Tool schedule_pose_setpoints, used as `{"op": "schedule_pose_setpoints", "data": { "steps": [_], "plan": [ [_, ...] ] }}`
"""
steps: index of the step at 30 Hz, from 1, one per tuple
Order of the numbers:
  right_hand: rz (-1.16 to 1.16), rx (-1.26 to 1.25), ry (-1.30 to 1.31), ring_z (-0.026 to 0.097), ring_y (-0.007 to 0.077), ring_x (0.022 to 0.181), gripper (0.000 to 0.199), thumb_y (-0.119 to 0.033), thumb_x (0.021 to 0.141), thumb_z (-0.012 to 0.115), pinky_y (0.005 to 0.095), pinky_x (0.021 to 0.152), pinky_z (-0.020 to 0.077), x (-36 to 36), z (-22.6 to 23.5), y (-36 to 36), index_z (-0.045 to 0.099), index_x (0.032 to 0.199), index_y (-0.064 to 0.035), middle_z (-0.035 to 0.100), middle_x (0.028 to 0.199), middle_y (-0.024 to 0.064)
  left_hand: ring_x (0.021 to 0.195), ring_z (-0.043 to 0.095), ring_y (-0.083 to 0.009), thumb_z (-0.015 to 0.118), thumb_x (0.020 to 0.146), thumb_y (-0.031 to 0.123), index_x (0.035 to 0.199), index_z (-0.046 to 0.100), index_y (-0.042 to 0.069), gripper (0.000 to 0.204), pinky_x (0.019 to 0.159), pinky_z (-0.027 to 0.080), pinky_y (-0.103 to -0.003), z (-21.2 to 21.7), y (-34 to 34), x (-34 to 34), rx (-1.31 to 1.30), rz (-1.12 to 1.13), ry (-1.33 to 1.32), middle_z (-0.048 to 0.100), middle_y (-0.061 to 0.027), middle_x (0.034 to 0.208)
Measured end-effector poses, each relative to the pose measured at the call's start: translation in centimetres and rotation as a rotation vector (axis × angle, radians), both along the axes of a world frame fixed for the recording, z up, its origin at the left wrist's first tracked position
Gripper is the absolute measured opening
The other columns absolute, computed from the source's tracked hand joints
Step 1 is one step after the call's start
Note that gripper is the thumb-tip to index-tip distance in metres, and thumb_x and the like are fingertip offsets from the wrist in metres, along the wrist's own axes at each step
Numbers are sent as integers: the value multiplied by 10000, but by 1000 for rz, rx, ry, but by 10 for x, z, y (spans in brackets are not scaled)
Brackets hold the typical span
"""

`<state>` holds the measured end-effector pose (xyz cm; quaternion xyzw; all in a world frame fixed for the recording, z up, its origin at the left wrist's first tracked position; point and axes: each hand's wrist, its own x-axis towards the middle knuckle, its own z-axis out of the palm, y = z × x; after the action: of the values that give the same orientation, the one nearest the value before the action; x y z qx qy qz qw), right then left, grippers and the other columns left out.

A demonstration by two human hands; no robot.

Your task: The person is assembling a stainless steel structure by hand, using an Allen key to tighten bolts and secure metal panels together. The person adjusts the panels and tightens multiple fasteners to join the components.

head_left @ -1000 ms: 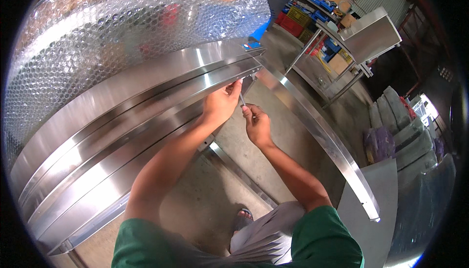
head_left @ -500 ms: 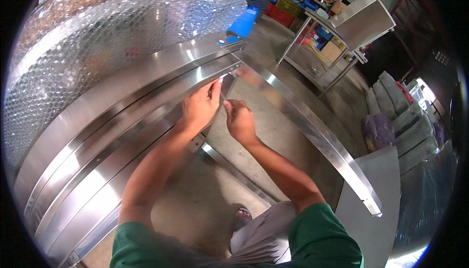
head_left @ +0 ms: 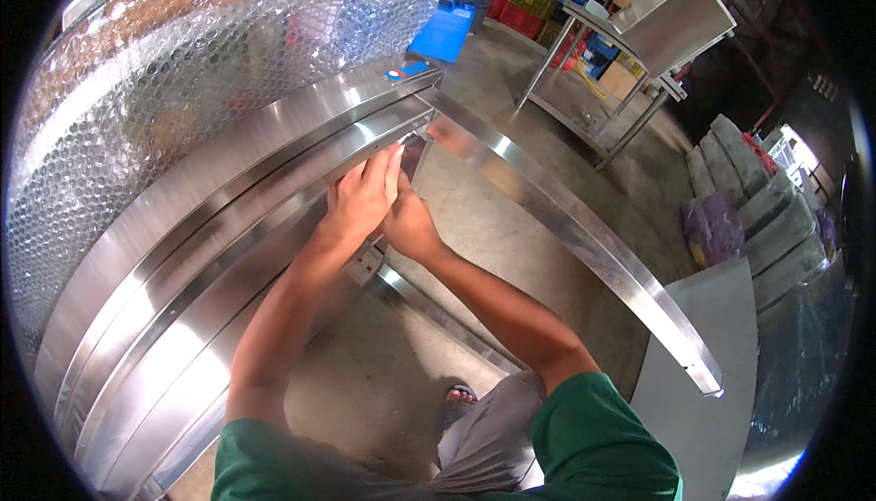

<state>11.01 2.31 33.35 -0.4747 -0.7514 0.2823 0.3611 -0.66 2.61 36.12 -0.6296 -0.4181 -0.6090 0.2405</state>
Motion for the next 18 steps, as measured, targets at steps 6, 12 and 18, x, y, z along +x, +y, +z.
{"op": "schedule_pose_setpoints", "data": {
  "steps": [6, 12, 18],
  "plan": [
    [73, 91, 202, 669, 476, 985, 675, -215, 953, 582, 500, 834, 520, -10, -13, 8, 219, 1512, -115, 684, 1017, 287, 793, 685, -273, 738, 888, 139, 959, 711, 83, 94, 694, 546, -373, 1, -2, 8, -91, -167, -223, 714, -75, 899],
    [25, 9, 40, 663, 499, 835, 289, -231, 989, 568, 553, 712, 510, 3, 2, -9, 460, 1197, -61, 659, 852, 306, 741, 725, -156, 668, 957, 162, 1006, 735, 13, 171, 656, 535, -298, 12, -18, 7, -384, -248, -401, 750, -124, 868],
    [-120, 134, -287, 664, 423, 769, 281, -308, 976, 621, 491, 670, 510, 34, 35, -30, 671, 1010, -33, 654, 815, 265, 613, 635, -108, 649, 973, 171, 876, 734, -9, 221, 570, 473, -284, 18, -16, 10, -572, -293, -598, 698, -51, 690]
  ]
}}
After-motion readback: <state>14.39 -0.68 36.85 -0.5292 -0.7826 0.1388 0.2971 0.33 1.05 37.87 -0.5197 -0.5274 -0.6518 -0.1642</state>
